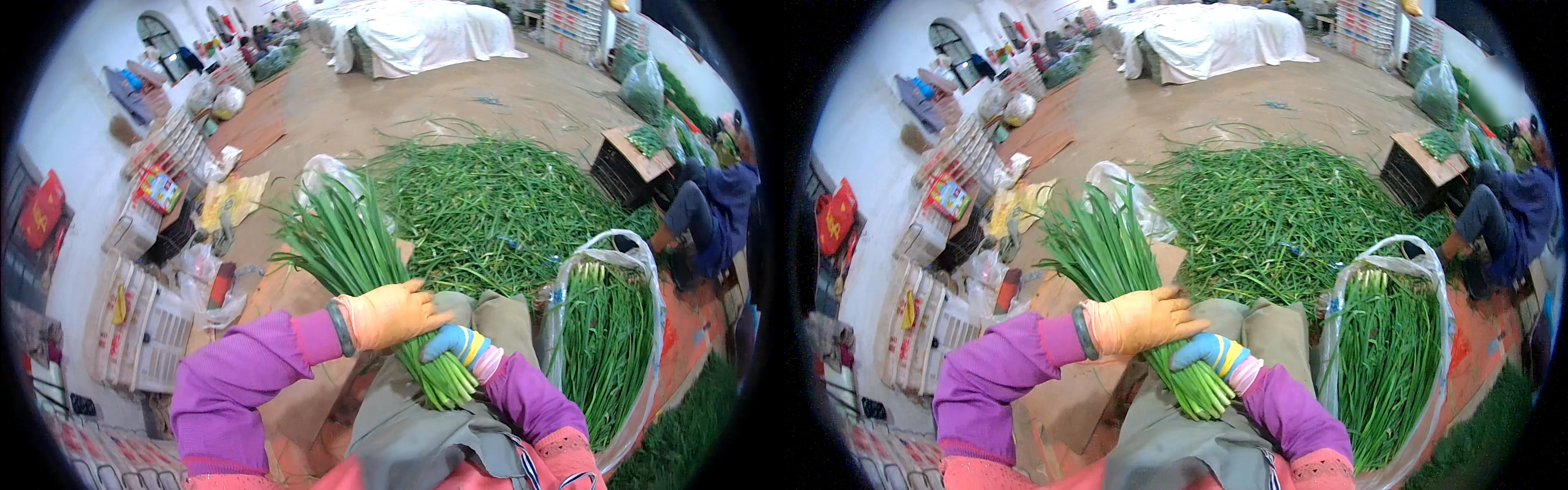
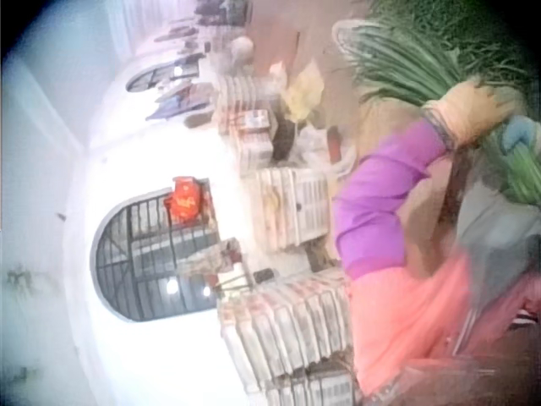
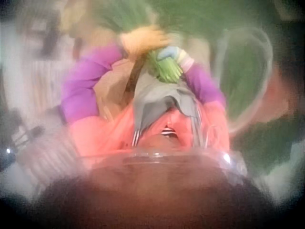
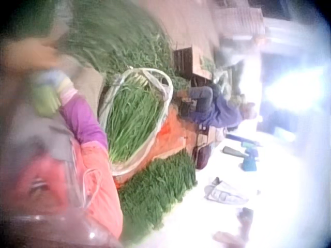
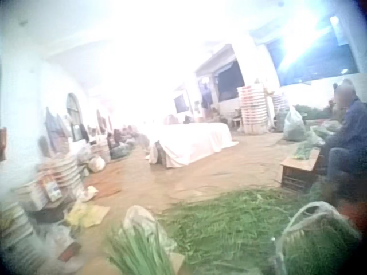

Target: The person bundles chives by gathering handfuls of stalks, securing them with a red string, and placing the tied bundles into a plastic-lined bag.

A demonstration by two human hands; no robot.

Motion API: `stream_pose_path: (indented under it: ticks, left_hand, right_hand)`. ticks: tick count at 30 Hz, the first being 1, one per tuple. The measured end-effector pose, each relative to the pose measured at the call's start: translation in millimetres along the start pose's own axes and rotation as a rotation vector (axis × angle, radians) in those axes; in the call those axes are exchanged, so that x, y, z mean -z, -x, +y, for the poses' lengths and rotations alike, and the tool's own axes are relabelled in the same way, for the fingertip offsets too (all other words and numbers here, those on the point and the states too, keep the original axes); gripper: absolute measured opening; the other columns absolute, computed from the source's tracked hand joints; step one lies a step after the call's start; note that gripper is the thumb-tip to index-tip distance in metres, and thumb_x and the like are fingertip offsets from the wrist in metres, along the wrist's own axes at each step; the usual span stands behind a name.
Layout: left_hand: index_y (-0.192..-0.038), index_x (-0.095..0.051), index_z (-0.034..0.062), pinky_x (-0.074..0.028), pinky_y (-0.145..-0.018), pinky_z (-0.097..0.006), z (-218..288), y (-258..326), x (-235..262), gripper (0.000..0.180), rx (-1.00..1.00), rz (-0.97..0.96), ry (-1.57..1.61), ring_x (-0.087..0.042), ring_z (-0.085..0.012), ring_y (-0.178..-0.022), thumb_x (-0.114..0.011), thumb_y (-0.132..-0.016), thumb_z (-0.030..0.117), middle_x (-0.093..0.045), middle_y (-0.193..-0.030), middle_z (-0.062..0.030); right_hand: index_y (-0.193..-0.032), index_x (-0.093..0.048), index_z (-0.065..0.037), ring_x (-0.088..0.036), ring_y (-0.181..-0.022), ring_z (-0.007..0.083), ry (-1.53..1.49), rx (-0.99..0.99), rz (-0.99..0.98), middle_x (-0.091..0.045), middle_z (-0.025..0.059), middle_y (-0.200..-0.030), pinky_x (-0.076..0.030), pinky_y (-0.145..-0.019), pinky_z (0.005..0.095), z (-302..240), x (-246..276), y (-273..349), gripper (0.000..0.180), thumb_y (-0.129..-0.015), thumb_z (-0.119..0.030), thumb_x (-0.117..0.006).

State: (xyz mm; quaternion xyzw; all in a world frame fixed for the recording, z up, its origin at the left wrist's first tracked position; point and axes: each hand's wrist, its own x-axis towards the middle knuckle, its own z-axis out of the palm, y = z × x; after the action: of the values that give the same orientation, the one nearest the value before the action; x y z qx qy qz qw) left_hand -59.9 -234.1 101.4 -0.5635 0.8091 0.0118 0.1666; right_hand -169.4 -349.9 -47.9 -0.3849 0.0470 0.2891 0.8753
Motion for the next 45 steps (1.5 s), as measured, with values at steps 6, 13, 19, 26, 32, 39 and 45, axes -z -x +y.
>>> stream_pose_path:
  ticks: [6,13,19,26,32,39,45]
  left_hand:
    - [-0.104,-0.051,0.0048,-0.047,-0.056,-0.033,25,72,-11,0.033,0.397,0.018,0.098,-0.061,-0.0239,-0.062,-0.053,-0.073,0.016,-0.059,-0.068,-0.0061]
    - [-0.108,-0.056,0.0091,-0.047,-0.065,-0.043,49,217,-56,0.041,1.417,0.292,0.337,-0.060,-0.0376,-0.075,-0.065,-0.069,0.018,-0.063,-0.080,-0.0172]
    - [-0.121,-0.046,0.0108,-0.048,-0.071,-0.043,72,247,-181,0.061,1.737,0.067,0.504,-0.060,-0.0384,-0.079,-0.070,-0.067,0.026,-0.063,-0.085,-0.0202]
    - [-0.113,-0.054,0.0028,-0.046,-0.085,-0.040,70,196,-229,0.076,1.608,0.021,0.991,-0.057,-0.0331,-0.099,-0.081,-0.048,0.033,-0.059,-0.105,-0.0193]
    - [-0.121,-0.045,-0.0030,-0.039,-0.094,-0.039,68,167,-197,0.074,1.425,0.458,1.306,-0.049,-0.0285,-0.112,-0.077,-0.055,0.003,-0.049,-0.122,-0.0180]
    - [-0.129,-0.040,-0.0020,-0.029,-0.103,-0.036,20,-17,-125,0.062,1.074,0.645,0.735,-0.039,-0.0272,-0.123,-0.064,-0.072,0.004,-0.041,-0.133,-0.0184]
    - [-0.118,-0.053,0.0035,-0.040,-0.094,-0.034,82,-218,-41,0.046,0.196,0.717,0.974,-0.052,-0.0256,-0.109,-0.063,-0.073,0.004,-0.056,-0.116,-0.0129]
  right_hand:
    - [-0.119,-0.052,0.000,-0.057,-0.098,0.0196,0.824,0.404,-0.117,-0.061,0.0092,-0.106,-0.045,-0.087,0.0326,-55,-48,-15,0.045,-0.077,-0.013,-0.062]
    - [-0.122,-0.044,0.000,-0.052,-0.070,0.0173,-0.130,0.618,0.402,-0.054,0.0064,-0.085,-0.045,-0.062,0.0314,-68,66,38,0.048,-0.085,-0.026,-0.057]
    - [-0.118,-0.047,-0.002,-0.048,-0.064,0.0138,-0.219,0.728,0.644,-0.050,0.0015,-0.078,-0.041,-0.057,0.0285,-23,90,126,0.040,-0.086,-0.025,-0.056]
    - [-0.123,-0.040,0.003,-0.057,-0.065,0.0199,-0.214,0.784,1.101,-0.057,0.0089,-0.084,-0.049,-0.061,0.0349,45,90,230,0.054,-0.081,-0.026,-0.059]
    - [-0.109,-0.057,0.001,-0.057,-0.068,0.0114,-0.006,0.388,1.207,-0.060,0.0084,-0.083,-0.049,-0.064,0.0259,87,53,233,0.037,-0.079,-0.021,-0.060]
    - [-0.109,-0.058,-0.006,-0.060,-0.094,0.0298,0.841,0.258,1.338,-0.062,0.0168,-0.102,-0.047,-0.082,0.0361,149,31,247,0.039,-0.079,-0.031,-0.059]
    - [-0.098,-0.063,-0.006,-0.063,-0.083,0.0272,0.568,0.482,1.878,-0.065,0.0129,-0.088,-0.050,-0.075,0.0348,161,52,337,0.026,-0.077,-0.020,-0.062]
